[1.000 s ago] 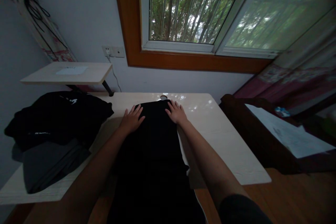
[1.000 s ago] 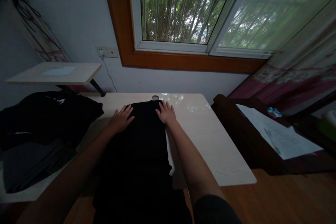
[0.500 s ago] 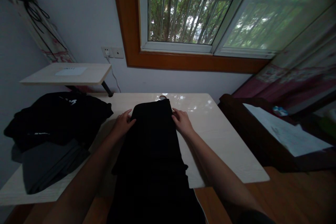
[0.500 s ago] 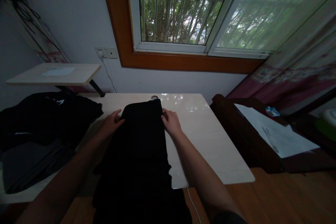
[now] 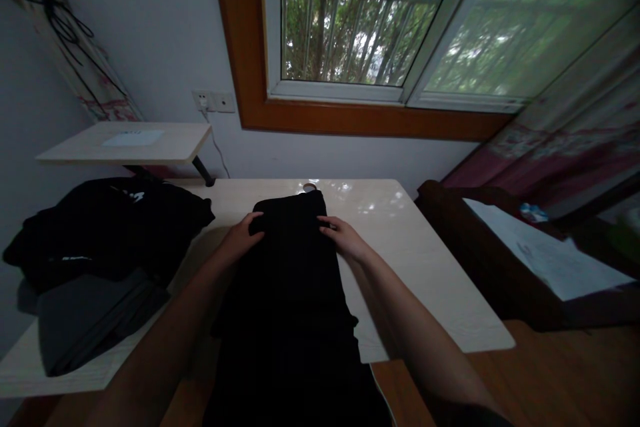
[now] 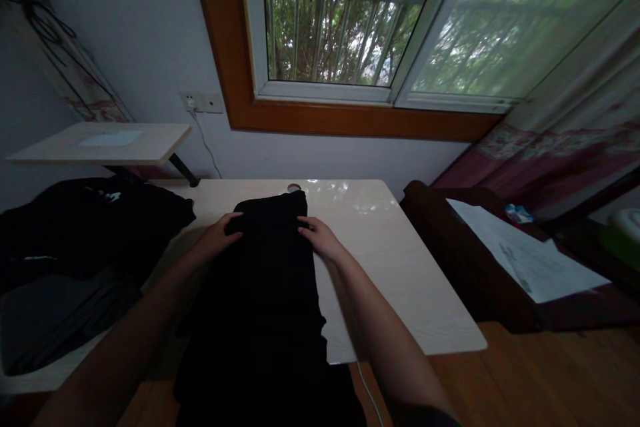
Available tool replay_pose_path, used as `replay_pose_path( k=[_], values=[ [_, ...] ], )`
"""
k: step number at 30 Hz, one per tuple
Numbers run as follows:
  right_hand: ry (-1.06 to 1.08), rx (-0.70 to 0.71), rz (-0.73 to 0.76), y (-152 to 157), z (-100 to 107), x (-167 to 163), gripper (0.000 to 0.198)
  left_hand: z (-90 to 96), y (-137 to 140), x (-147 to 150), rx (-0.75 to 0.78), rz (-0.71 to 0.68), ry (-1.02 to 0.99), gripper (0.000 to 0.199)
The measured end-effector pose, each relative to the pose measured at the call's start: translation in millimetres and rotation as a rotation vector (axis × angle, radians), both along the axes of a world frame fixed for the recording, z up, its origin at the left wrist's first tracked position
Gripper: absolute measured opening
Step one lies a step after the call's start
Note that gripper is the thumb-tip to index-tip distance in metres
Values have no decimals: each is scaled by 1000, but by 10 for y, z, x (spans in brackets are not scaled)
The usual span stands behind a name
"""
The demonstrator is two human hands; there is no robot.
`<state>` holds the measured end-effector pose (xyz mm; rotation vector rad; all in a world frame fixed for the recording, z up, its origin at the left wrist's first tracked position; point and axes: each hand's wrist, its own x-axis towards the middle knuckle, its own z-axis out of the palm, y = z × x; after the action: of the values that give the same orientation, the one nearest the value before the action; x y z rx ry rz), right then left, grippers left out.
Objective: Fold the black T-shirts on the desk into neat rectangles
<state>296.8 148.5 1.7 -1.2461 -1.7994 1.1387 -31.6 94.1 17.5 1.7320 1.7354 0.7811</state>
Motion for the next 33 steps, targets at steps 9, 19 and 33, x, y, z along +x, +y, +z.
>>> replay_pose_path(
  k=[9,19,33],
  values=[
    [-112,229,-64,681,281,-104,53,106,704,-84,316,56,-169,63],
    [-290,183,-162,1050,-71,-69,61,-250,888,-153,178,177,-123,69],
    [-425,513,243,922,390,-460,85,-299,657,-29,305,7,19,77]
  ],
)
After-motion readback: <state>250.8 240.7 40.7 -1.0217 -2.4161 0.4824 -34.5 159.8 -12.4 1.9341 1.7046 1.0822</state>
